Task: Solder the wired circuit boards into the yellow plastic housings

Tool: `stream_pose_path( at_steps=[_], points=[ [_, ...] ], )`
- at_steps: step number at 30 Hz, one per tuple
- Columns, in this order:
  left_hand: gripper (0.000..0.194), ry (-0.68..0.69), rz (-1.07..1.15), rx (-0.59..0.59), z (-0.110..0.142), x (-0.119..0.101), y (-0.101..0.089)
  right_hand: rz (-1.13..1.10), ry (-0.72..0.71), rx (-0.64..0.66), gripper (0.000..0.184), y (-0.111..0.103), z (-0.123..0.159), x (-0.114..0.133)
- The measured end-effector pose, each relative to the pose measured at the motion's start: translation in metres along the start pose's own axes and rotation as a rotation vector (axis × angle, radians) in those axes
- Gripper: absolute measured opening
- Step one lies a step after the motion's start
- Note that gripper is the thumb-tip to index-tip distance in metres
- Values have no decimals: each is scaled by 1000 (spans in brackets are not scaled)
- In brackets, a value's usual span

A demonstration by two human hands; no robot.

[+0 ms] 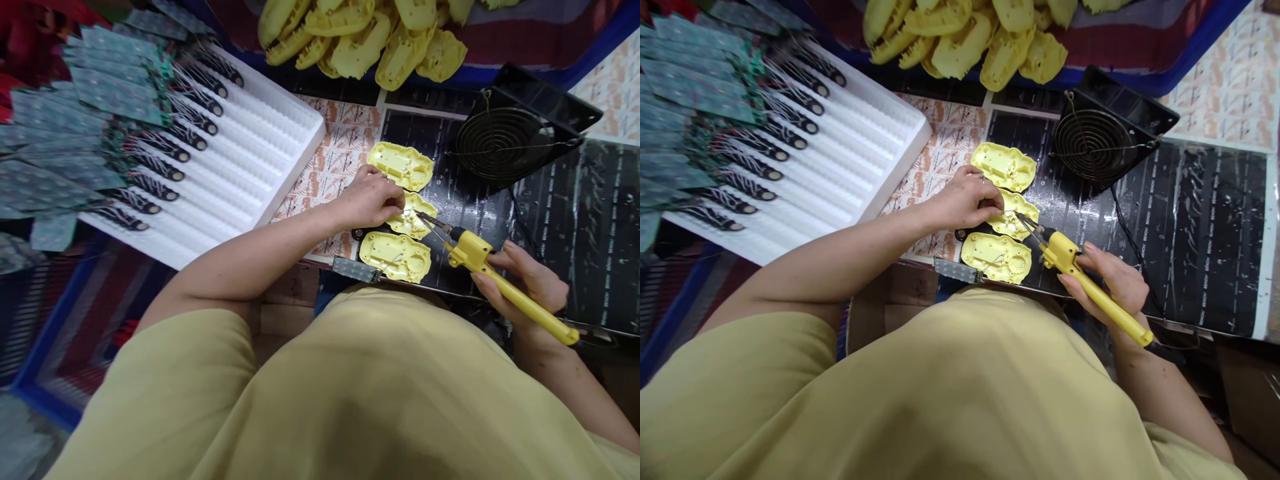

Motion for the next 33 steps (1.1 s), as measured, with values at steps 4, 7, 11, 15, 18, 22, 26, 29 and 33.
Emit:
stream_pose_path(
  at_steps=[4,7,11,15,18,22,26,29,33],
  points=[
    [15,59,-68,-37,2,-4,2,25,-46,41,59,0,-1,2],
    [17,76,-101,-37,3,-6,3,-35,-65,42,55,2,1,2],
    [14,44,-62,23,2,-4,3,-153,-89,12,41,8,3,2],
    [16,10,-48,65,0,-2,3,-162,-79,22,27,14,-1,4],
    [17,11,-50,62,0,-3,2,-152,-120,42,25,16,-7,9],
    [16,20,-53,45,-1,-3,3,-121,-171,133,32,16,-11,11],
    [16,26,-65,44,-2,-5,2,-121,-153,116,36,6,-11,8],
    [17,23,-69,50,-3,-7,1,-74,-122,84,33,0,-10,5],
    [17,7,-72,61,-3,-8,2,-68,-153,70,28,-2,-11,7]
  ],
)
Point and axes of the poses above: each hand's wrist, its own z-axis away from the middle knuckle, its own y-axis out of the palm, x = y × z, the point moved 5 cm from there along -z, towards the middle knuckle, and after that the axes turned 11 degrees about y, right-handed, at the moved point
